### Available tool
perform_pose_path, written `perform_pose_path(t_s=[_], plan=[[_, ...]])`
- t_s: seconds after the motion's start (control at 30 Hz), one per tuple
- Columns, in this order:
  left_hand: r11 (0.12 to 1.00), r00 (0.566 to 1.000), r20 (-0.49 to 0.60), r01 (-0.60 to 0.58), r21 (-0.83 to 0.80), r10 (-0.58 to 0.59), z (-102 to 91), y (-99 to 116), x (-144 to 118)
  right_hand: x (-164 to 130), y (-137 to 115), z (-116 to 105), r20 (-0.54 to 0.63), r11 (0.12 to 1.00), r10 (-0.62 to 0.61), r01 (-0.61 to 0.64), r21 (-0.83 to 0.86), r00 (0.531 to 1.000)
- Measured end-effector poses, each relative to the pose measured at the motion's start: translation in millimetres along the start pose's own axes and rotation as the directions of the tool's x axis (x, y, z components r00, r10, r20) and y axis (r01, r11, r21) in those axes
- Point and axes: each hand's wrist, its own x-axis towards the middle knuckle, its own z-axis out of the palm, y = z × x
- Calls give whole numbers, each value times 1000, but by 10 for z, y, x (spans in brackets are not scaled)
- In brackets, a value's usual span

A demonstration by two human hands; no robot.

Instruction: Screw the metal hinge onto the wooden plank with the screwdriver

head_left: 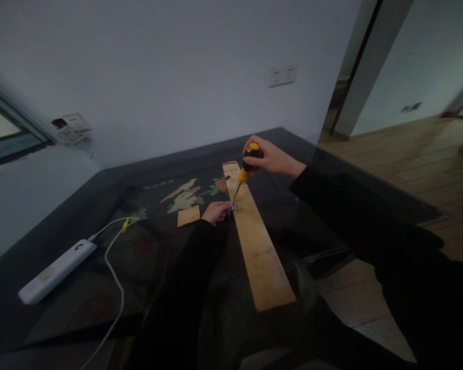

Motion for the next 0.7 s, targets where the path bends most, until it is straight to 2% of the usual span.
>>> perform_pose_path(t_s=[0.07,0.13,0.23,0.3,0.33,0.4,0.47,0.57,0.63,0.7], plan=[[1000,1000,2,-3,3,3,-4,-5,6,163,-166,66,155,987,-14,39,-157,988],[1000,1000,-9,-4,14,4,-9,-9,11,291,-317,162,236,940,24,59,-337,971],[1000,1000,-14,-7,30,7,-20,-15,12,444,-472,315,267,784,61,119,-610,962],[999,1000,2,-6,31,6,-26,-15,7,560,-494,382,273,674,39,176,-717,961],[1000,1000,7,-5,29,5,-27,-14,3,629,-479,395,288,641,26,205,-739,957],[1000,1000,3,-1,28,1,-25,-10,-3,781,-414,384,342,640,16,253,-725,940],[999,1000,-8,4,33,-3,-17,-5,-7,919,-346,344,379,708,10,261,-656,925],[999,1000,-16,9,36,-8,-3,0,-8,1014,-339,318,350,776,-4,224,-590,937],[999,1000,-19,4,33,-3,3,2,-8,984,-401,357,399,719,25,261,-644,916],[999,1000,-18,-5,33,5,3,2,-9,922,-467,428,450,604,58,328,-727,891]])
